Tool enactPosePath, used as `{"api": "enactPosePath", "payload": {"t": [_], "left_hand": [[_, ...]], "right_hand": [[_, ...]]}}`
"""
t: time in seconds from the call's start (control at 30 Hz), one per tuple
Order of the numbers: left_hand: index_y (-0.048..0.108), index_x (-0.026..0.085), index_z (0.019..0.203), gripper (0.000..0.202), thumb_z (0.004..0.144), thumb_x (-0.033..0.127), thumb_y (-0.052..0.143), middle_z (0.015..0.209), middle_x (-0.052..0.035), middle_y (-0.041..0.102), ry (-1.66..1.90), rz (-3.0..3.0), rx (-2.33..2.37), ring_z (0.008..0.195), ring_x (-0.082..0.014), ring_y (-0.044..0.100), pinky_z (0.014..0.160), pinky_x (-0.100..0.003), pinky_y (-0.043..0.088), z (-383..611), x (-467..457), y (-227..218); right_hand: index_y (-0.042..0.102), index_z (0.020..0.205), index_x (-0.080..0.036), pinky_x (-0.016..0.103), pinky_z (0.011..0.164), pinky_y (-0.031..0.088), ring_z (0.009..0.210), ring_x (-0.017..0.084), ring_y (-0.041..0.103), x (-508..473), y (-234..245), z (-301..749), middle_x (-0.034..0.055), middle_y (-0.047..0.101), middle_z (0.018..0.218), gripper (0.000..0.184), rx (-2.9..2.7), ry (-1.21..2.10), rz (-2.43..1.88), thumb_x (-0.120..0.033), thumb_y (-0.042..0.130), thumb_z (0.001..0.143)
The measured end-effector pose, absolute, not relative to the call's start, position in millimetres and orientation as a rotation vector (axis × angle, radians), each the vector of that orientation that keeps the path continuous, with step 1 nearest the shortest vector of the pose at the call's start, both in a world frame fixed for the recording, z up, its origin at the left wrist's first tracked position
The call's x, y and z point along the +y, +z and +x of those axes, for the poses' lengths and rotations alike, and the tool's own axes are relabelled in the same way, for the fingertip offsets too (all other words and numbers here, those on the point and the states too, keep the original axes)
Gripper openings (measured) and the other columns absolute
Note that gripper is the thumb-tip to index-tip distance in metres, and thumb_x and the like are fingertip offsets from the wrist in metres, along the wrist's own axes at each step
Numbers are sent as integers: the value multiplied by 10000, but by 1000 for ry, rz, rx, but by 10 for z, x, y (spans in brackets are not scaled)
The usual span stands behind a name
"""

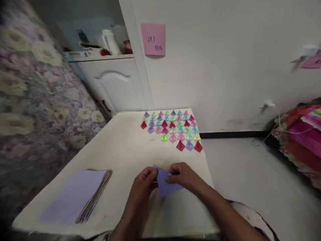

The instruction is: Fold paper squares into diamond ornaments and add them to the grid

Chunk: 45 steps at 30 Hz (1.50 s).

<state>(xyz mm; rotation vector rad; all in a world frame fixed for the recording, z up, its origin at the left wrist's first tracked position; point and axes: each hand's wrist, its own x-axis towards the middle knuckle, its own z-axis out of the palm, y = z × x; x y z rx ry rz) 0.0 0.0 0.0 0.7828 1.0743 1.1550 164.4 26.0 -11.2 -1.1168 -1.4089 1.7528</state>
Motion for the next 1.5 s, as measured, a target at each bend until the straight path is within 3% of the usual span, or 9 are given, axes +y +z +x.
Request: {"api": "enactPosePath", "payload": {"t": [0.43, 0.57, 0.67, 0.9, 1.5], "left_hand": [[521, 168, 672, 177, 793, 288, 566, 578, 47, 491, 1252, 834, 1059, 545, -85, 452, 542, -202, 388, -39, -53, 8], [568, 172, 765, 185, 806, 351, 542, 649, 22, 546, 1153, 854, 1044, 607, -111, 505, 579, -225, 414, -29, -56, 14], [628, 147, 829, 194, 737, 318, 627, 665, 5, 581, 973, 945, 1007, 598, -114, 515, 570, -224, 400, 2, -55, -24], [667, 109, 675, 139, 643, 244, 674, 512, -10, 591, 856, 1046, 1111, 503, -123, 508, 521, -235, 364, 86, -62, -153], [681, 147, 644, 66, 616, 202, 656, 471, 41, 522, 933, 1113, 1178, 453, -87, 400, 460, -207, 302, 144, -77, -87]], "right_hand": [[576, 658, -150, 183, 469, 325, 480, 71, 460, 239, -71, 1644, -55, 547, 545, 119, -1520, 1805, -1139, -193, 681, 621], [574, 657, -150, 185, 468, 330, 483, 74, 460, 260, -37, 1674, -53, 541, 550, 125, -1524, 1759, -1151, -205, 681, 623], [569, 651, -150, 180, 459, 320, 487, 74, 455, 286, -12, 1719, -55, 523, 543, 121, -1551, 1665, -1193, -203, 676, 629], [575, 683, -148, 186, 486, 334, 531, 86, 459, 277, 81, 1776, -38, 530, 580, 123, -1633, 1563, -1200, -238, 657, 668], [584, 682, -162, 206, 530, 354, 577, 97, 447, 197, 243, 1759, -29, 521, 621, 29, -1789, 1165, -1253, -175, 606, 697]]}}
